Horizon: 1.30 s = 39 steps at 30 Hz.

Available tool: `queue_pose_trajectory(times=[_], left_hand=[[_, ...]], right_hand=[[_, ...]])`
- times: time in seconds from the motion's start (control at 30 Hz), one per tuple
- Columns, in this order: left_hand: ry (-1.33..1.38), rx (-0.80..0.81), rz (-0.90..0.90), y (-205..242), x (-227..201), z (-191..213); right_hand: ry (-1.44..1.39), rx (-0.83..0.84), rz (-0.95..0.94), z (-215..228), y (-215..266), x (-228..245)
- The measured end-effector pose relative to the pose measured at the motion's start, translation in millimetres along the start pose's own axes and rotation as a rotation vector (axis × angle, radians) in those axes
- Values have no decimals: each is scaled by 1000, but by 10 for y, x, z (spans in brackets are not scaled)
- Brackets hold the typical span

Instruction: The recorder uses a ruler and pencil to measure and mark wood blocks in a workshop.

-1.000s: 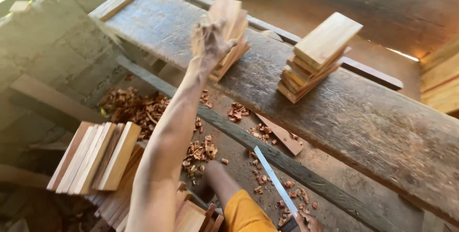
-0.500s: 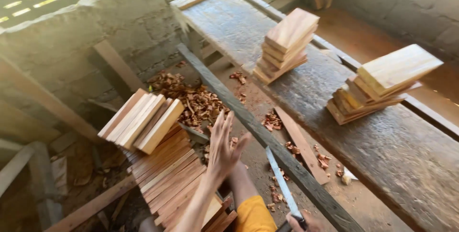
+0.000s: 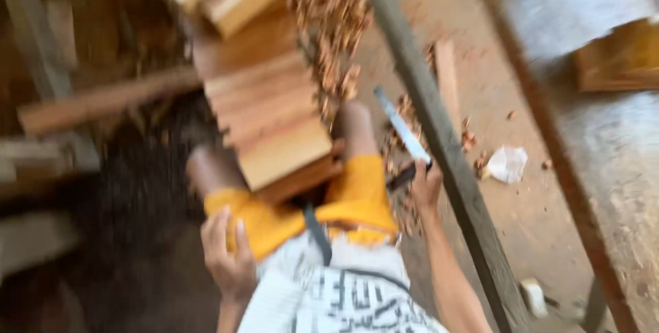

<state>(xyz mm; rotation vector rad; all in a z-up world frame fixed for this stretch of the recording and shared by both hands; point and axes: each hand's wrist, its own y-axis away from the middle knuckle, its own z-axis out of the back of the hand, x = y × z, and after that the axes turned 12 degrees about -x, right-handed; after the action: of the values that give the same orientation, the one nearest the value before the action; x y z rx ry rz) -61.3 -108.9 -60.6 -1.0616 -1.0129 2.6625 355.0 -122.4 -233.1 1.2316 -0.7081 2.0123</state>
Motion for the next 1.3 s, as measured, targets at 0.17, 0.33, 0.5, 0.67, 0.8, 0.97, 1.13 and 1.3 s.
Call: queue_pose_trajectory(times=[0.17,0.33,0.5,0.67,0.8,0.97,1.13,1.3], left_hand=[[50,82,417,-33,-89,69],[102,218,339,63,94,-165],[-60,337,-9,-398,-173,-388],[-209,540,-17,-714,-49,-563],[-118,572,-219,-926,52,-939],[-227,644,-206,-1223,29,-891],[3,617,-62,-1072,-55,-940],[492,385,595,-1142,-31,-847]], right_hand=[[-69,208,-166,-263,228,-565],[-136,211,-720,-107,506,-694],[-27,166,-590,-152,175,-786],[51,157,-540,-213,363,-1048],[544,345,-258,540,984,-3169],[738,437,-47,-399,560,-2119],[319,581,-127,-240,-143,-2588],[453,593,-234,-314,153,-3262]])
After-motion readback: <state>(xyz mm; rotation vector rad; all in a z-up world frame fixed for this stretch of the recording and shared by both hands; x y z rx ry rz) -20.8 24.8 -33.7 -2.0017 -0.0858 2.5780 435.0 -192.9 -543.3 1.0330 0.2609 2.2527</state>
